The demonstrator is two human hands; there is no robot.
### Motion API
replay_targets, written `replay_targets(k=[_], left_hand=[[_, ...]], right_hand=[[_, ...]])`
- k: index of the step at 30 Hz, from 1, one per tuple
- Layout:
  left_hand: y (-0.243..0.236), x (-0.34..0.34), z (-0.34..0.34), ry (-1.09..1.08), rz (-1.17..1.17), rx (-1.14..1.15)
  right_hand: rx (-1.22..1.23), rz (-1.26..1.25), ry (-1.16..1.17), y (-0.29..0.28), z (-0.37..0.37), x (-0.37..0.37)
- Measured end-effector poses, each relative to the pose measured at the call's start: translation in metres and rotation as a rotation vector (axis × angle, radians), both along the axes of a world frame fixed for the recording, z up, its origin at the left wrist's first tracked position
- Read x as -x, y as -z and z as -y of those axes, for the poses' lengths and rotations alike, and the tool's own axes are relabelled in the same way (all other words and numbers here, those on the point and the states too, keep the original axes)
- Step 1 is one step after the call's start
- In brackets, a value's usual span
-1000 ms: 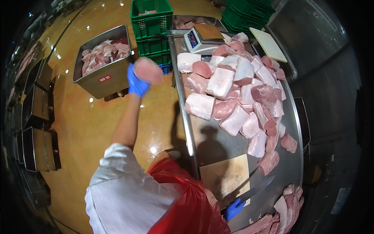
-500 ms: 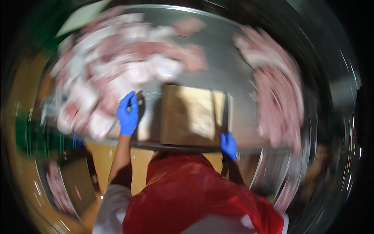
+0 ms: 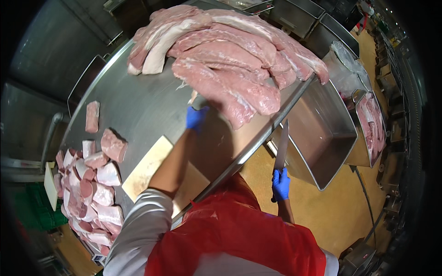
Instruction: The person repeatedly picks up large pieces of raw pork belly, places them on a cutting board, and slices them into smaller portions using a knife. The cut pieces are stacked on the table and occasionally moved into a nearby metal bin.
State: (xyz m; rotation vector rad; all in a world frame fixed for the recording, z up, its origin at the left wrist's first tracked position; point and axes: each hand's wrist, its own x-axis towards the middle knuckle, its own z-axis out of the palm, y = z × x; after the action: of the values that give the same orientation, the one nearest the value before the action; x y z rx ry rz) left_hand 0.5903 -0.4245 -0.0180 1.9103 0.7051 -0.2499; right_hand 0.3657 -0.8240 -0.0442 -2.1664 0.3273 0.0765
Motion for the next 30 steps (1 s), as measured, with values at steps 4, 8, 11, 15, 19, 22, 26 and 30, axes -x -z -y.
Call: replay_targets(k=[4, 8, 11, 15, 19, 22, 26, 30], left_hand=[[0.046, -0.104, 0.129, -0.269, -0.33, -0.439], [0.071, -0.157, 0.157, -0.725, -0.435, -0.822], [0.008, -0.142, 0.182, -0.349, -0.41, -0.507], [0.022, -0.118, 0.122, -0.275, -0.151, -0.428], [0.049, -0.07, 0.042, -0.226, 0.141, 0.061], [0.036, -0.003, -0.004, -0.394, 0.305, 0.96], [0.039, 0.099, -0.052, -0.553, 0.406, 1.214], [-0.016, 0.183, -0.048, -0.546, 0.491, 0.691]], right_hand=[[-0.069, -0.112, 0.081, 0.014, 0.03, -0.035], [-0.084, -0.098, 0.068, 0.011, 0.043, -0.072], [-0.164, -0.045, 0.176, 0.018, 0.056, -0.078], [-0.226, -0.026, 0.103, 0.013, 0.053, -0.09], [-0.223, -0.014, 0.036, 0.016, 0.051, -0.092], [-0.175, 0.003, 0.006, 0.031, 0.057, -0.089], [-0.231, -0.05, -0.077, 0.004, 0.035, -0.097], [-0.124, 0.034, -0.262, -0.009, 0.007, -0.11]])
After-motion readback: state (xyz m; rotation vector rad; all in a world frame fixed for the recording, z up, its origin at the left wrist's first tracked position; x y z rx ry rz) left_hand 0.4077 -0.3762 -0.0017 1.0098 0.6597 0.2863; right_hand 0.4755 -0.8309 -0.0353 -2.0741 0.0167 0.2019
